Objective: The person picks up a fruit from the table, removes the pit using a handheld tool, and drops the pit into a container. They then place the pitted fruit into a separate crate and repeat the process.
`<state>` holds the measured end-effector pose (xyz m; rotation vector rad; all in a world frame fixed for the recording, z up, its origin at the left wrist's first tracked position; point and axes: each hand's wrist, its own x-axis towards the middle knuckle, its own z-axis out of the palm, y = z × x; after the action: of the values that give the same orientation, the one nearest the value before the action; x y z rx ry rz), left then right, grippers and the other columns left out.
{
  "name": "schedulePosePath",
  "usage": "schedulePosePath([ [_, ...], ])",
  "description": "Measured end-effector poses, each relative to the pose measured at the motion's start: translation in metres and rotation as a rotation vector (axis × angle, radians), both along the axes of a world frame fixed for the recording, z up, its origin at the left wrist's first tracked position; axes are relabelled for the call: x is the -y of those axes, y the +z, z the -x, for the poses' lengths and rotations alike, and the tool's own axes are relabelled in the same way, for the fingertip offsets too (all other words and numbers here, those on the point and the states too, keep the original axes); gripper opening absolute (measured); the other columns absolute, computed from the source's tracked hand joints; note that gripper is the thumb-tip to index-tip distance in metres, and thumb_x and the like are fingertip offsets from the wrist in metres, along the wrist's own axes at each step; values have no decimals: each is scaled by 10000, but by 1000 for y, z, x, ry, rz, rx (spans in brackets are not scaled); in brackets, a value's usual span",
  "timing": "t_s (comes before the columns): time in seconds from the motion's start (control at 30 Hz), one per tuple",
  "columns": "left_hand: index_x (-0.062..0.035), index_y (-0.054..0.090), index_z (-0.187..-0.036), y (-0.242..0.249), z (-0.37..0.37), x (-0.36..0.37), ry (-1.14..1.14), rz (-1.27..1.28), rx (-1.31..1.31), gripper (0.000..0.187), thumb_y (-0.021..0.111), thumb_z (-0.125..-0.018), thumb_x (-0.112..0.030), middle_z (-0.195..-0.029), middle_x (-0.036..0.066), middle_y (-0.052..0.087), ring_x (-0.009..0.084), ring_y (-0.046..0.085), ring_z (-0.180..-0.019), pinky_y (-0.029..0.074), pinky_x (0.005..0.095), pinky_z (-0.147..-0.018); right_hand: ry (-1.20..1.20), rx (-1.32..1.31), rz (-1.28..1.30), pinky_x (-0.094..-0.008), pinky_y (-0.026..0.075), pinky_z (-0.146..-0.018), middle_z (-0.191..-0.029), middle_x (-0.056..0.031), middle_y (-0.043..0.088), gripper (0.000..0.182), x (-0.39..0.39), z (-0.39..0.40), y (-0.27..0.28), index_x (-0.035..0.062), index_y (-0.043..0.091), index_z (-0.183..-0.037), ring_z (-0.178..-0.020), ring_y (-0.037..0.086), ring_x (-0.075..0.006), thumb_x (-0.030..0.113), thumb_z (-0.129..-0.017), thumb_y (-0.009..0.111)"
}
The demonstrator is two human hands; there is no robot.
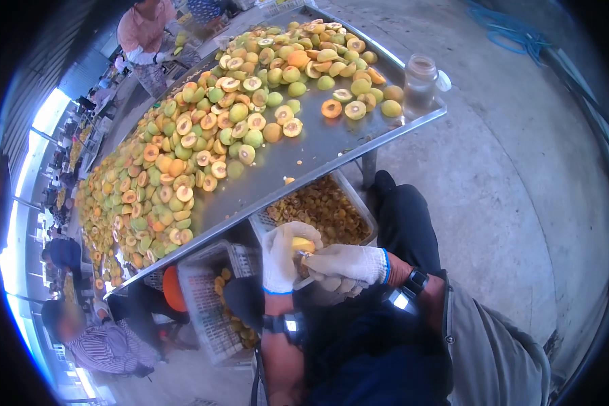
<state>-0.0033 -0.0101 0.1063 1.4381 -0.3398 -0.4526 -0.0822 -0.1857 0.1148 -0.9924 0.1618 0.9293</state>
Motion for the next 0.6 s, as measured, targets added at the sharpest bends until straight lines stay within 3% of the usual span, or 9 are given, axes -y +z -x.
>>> schedulePosePath([
  [0.07,43,744,-905,-5,3,0,-46,169,15,542,515,-1076,-418,-937,125,741,180,701,-792,550,319,-734,9,-91,-111,-172,279,-366,-603,98,412,407,2,0,-6,155,561,-930,-422,348,0,542,-1053,533],
  [0.2,40,740,-931,-19,0,-3,-115,176,34,540,522,-1075,-433,-897,118,741,181,697,-779,549,317,-740,10,-94,-86,-177,294,-376,-597,97,418,431,0,2,-13,153,567,-905,-426,359,-4,559,-1047,530],
  [0.27,37,739,-939,-19,3,0,43,-12,-94,544,513,-1078,-438,-851,115,734,181,691,-749,545,309,-714,7,17,102,-196,356,-408,-622,75,460,490,-2,1,-16,125,631,-957,-467,440,-32,591,-1044,507],
  [0.4,37,736,-935,-18,3,14,211,-67,-236,545,497,-1085,-429,-810,115,724,179,677,-702,537,302,-672,-27,191,349,-251,443,-479,-678,19,535,580,-8,-5,-21,71,691,-1061,-551,545,-86,613,-1039,485],
  [0.47,40,735,-929,-21,2,18,264,-135,-194,545,491,-1084,-421,-806,118,721,180,665,-668,530,301,-633,17,291,558,-338,543,-659,-809,-105,659,626,-9,-8,-21,17,689,-1197,-733,673,-202,585,-1039,477],
  [0.5,40,735,-929,-24,2,20,261,-137,-196,545,491,-1084,-421,-806,118,721,180,665,-668,530,301,-633,14,288,557,-338,543,-659,-809,-105,659,626,-9,-7,-20,17,689,-1197,-733,673,-202,585,-1039,477],
  [0.57,41,734,-935,-31,0,23,311,-169,-229,539,492,-1079,-420,-800,123,717,185,660,-661,527,308,-622,-15,350,646,-413,541,-863,-998,-207,731,598,-9,-6,-16,-4,676,-1236,-934,713,-319,526,-1039,481],
  [0.6,41,734,-935,-32,0,24,305,-168,-229,539,492,-1079,-420,-800,123,717,185,660,-661,527,308,-622,-19,348,649,-413,541,-863,-998,-207,731,598,-10,-6,-16,-4,676,-1236,-934,713,-319,526,-1039,481],
])
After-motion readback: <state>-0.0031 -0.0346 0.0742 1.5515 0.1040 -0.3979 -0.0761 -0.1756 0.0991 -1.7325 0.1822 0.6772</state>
